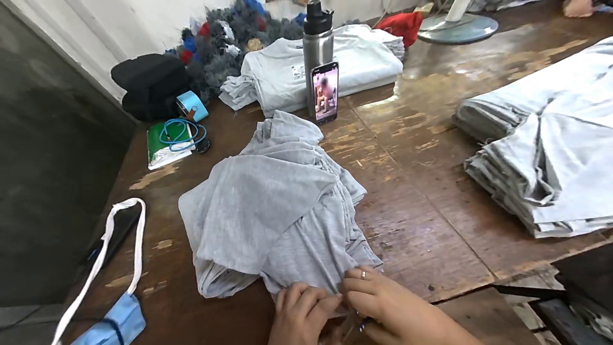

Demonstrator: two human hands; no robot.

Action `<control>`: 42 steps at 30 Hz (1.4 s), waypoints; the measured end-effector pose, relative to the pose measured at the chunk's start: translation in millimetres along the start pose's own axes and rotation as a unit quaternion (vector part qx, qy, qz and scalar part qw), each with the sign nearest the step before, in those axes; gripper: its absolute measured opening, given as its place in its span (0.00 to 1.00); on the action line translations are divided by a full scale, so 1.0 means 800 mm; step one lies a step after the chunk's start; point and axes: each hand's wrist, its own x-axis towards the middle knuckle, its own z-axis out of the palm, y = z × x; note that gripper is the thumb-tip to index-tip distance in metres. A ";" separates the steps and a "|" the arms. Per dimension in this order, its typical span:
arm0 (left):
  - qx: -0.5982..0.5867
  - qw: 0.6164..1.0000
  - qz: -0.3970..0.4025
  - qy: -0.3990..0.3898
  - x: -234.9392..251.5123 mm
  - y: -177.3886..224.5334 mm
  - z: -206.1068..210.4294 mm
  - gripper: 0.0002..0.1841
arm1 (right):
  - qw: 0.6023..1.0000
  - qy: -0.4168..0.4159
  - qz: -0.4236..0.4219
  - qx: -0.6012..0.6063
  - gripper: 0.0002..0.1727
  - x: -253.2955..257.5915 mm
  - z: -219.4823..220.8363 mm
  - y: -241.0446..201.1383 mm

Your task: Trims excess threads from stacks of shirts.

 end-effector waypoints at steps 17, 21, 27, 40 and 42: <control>-0.085 0.952 -0.144 0.255 -0.016 -0.012 0.004 0.09 | 0.958 0.279 0.059 0.013 0.05 0.054 -0.012 -0.001; -0.284 0.894 -0.201 0.282 -0.011 -0.006 -0.002 0.17 | 0.982 0.131 0.130 0.027 0.09 0.066 0.018 -0.011; -0.519 0.766 -0.203 0.322 -0.011 -0.004 -0.003 0.17 | 0.987 0.143 0.021 0.076 0.06 0.076 0.031 -0.026; -0.495 0.806 -0.121 0.302 -0.028 0.015 0.005 0.25 | 0.980 0.156 -0.126 0.011 0.07 0.095 0.044 -0.032; -0.448 0.836 -0.117 0.294 -0.029 0.013 0.005 0.28 | 0.981 0.148 -0.125 0.021 0.07 0.094 0.042 -0.030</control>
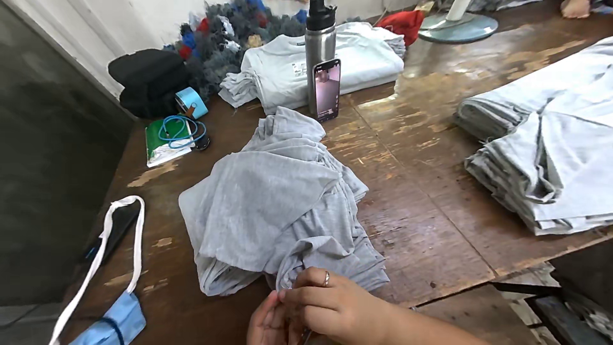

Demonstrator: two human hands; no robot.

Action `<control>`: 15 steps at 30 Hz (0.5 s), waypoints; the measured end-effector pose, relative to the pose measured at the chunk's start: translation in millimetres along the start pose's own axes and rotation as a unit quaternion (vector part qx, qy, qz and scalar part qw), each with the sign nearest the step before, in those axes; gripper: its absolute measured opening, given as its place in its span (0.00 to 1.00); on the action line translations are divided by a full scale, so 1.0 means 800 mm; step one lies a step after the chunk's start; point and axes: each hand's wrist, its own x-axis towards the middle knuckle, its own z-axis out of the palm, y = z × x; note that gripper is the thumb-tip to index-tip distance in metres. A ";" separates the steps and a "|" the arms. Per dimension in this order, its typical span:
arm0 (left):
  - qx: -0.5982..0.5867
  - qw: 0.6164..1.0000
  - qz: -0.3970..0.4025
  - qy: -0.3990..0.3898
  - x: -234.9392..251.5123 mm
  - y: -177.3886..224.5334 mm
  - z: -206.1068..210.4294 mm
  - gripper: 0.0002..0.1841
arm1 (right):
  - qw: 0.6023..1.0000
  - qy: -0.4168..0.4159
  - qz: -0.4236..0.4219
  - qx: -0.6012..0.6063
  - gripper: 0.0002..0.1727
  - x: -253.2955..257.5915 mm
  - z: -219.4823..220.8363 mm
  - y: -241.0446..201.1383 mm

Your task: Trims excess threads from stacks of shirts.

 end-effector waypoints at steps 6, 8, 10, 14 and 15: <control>0.071 0.997 0.012 0.028 -0.005 -0.015 -0.002 0.28 | 0.999 0.022 0.010 0.022 0.06 -0.002 0.002 0.006; 0.100 0.994 0.037 0.030 -0.006 -0.026 -0.003 0.24 | 0.999 0.024 0.024 0.038 0.05 -0.004 0.002 0.005; 0.126 0.990 0.052 0.033 -0.007 -0.029 -0.003 0.22 | 0.998 0.027 0.031 0.054 0.05 -0.004 0.002 0.004; 0.159 0.984 0.066 0.037 -0.007 -0.023 -0.003 0.17 | 0.997 0.038 0.026 0.063 0.05 -0.006 0.000 0.001; 0.163 0.984 0.069 0.035 -0.006 -0.022 -0.003 0.16 | 0.997 0.039 0.024 0.059 0.05 -0.006 0.000 0.000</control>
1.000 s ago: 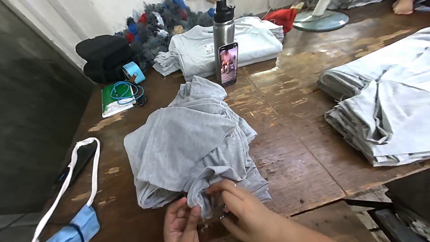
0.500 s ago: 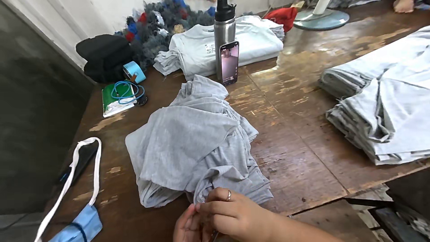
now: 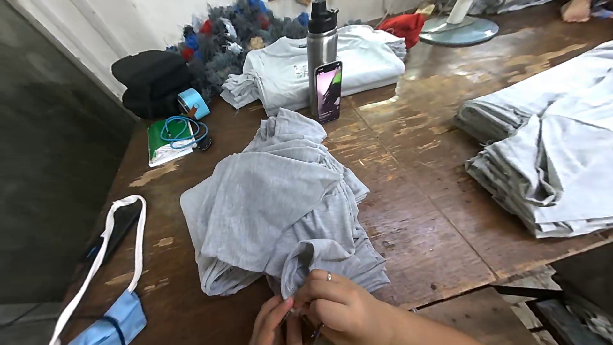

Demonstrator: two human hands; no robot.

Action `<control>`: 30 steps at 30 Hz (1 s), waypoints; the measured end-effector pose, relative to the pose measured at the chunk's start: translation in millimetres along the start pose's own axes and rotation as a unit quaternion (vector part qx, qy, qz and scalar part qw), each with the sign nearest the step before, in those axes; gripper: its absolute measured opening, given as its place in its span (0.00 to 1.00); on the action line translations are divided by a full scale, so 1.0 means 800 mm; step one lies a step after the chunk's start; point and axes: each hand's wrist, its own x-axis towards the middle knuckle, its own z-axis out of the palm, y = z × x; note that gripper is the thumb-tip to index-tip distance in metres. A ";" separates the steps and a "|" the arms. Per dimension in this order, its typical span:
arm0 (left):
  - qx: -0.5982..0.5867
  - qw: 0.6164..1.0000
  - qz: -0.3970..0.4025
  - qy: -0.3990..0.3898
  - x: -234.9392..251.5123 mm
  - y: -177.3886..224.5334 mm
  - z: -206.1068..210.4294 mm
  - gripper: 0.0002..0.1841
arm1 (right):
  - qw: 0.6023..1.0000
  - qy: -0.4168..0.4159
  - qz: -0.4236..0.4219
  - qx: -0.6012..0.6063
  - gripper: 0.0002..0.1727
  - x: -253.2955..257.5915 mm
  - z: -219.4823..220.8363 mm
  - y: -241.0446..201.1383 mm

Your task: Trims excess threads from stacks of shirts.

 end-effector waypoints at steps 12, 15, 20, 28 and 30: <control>0.081 0.996 0.033 -0.016 -0.002 0.001 -0.004 0.10 | 0.999 -0.024 -0.022 -0.002 0.06 -0.006 0.006 -0.018; 0.097 0.994 0.036 -0.023 0.000 0.003 -0.006 0.08 | 0.999 -0.031 -0.034 0.021 0.07 -0.006 0.007 -0.019; -0.002 1.000 -0.020 -0.009 0.000 0.000 -0.004 0.10 | 0.997 -0.016 0.047 0.052 0.05 -0.008 0.001 -0.013; -0.217 0.956 -0.181 0.079 0.011 0.016 -0.008 0.07 | 0.975 -0.108 0.172 -0.086 0.23 -0.019 -0.012 -0.002; -0.221 0.957 -0.175 0.073 0.011 0.015 -0.009 0.07 | 0.972 -0.121 0.165 -0.113 0.24 -0.021 -0.012 -0.003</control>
